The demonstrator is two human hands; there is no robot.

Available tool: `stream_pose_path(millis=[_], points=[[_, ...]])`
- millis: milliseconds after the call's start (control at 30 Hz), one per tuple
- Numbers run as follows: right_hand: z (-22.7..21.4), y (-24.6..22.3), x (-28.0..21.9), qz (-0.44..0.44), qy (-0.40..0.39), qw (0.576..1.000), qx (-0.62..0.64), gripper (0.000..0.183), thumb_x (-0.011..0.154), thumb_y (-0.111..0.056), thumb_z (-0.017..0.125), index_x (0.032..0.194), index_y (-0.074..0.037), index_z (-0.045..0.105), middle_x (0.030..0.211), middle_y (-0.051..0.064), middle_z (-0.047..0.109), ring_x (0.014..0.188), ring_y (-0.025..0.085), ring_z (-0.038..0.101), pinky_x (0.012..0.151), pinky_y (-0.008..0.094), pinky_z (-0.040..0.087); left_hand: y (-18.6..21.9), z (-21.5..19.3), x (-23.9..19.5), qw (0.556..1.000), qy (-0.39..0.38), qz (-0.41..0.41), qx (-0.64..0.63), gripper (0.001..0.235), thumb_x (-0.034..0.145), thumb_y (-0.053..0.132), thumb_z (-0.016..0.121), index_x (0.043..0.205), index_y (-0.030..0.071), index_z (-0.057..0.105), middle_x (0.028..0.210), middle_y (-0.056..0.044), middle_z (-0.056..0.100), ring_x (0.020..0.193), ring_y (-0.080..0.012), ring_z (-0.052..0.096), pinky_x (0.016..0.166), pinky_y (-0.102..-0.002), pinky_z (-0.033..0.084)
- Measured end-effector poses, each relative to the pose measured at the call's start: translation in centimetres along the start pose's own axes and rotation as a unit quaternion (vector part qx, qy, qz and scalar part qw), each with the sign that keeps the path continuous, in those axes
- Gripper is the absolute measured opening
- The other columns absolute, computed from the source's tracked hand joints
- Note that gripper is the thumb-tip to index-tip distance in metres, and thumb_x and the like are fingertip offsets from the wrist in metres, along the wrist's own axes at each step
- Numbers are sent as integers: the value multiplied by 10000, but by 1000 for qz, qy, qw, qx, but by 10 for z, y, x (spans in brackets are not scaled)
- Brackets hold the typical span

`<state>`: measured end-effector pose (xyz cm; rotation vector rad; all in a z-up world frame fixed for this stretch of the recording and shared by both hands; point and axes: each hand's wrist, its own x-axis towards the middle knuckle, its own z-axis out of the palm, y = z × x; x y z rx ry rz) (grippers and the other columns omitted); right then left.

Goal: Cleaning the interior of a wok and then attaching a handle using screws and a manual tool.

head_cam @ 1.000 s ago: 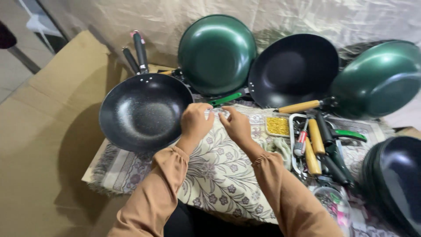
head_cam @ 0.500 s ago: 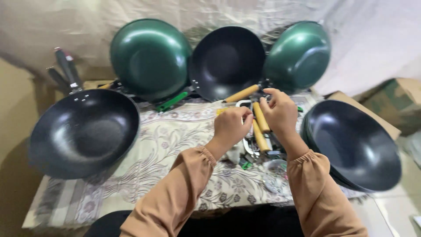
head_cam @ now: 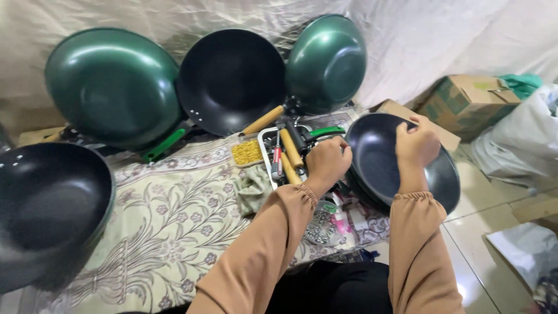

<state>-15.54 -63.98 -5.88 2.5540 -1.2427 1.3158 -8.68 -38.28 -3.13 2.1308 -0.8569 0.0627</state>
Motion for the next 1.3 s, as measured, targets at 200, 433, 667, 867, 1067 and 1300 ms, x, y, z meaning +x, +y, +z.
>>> stream_pose_path(millis=[200,433,667,867,1067,1300], points=[[-12,82,3,138,-72,977,-142,287,815,-366,783,1082,-260,770,1006,-40,568,953,281,640,767,475,521,24,24,0,993,-38,-106,-24,270,907,382,634,1028,166,526,897,-139,746,950,-388,739,824,-559,578],[-17,127,0,321,-201,906,-189,387,830,-280,739,1198,-159,730,1376,143,477,1250,347,441,952,524,418,22,50,15,986,-79,-140,35,390,948,392,623,1118,91,442,794,-66,699,709,-311,709,561,-445,549],[47,248,-8,270,-164,943,-107,194,752,-11,732,859,-141,829,909,110,753,850,324,735,759,318,578,16,61,27,985,-58,-156,37,228,894,190,597,1056,103,462,951,-107,660,818,-342,694,637,-480,557],[4,201,-5,370,-164,912,-61,289,637,-99,990,762,-195,748,786,29,752,773,239,718,647,374,579,13,65,39,982,-63,-180,-10,208,851,25,527,1015,136,592,976,-93,706,908,-352,693,720,-486,562],[3,201,-2,381,-182,902,-87,312,588,-185,1032,743,-177,760,806,96,751,810,292,725,670,394,584,6,67,43,982,-41,-177,-59,240,779,-17,577,998,70,531,893,-145,669,849,-377,674,663,-499,551],[-9,199,0,429,-176,885,-35,336,596,-154,1019,828,-191,780,862,108,747,777,289,716,669,409,595,-2,75,48,984,-46,-163,-52,111,759,-9,586,864,14,560,823,-146,647,760,-355,654,598,-450,526]])
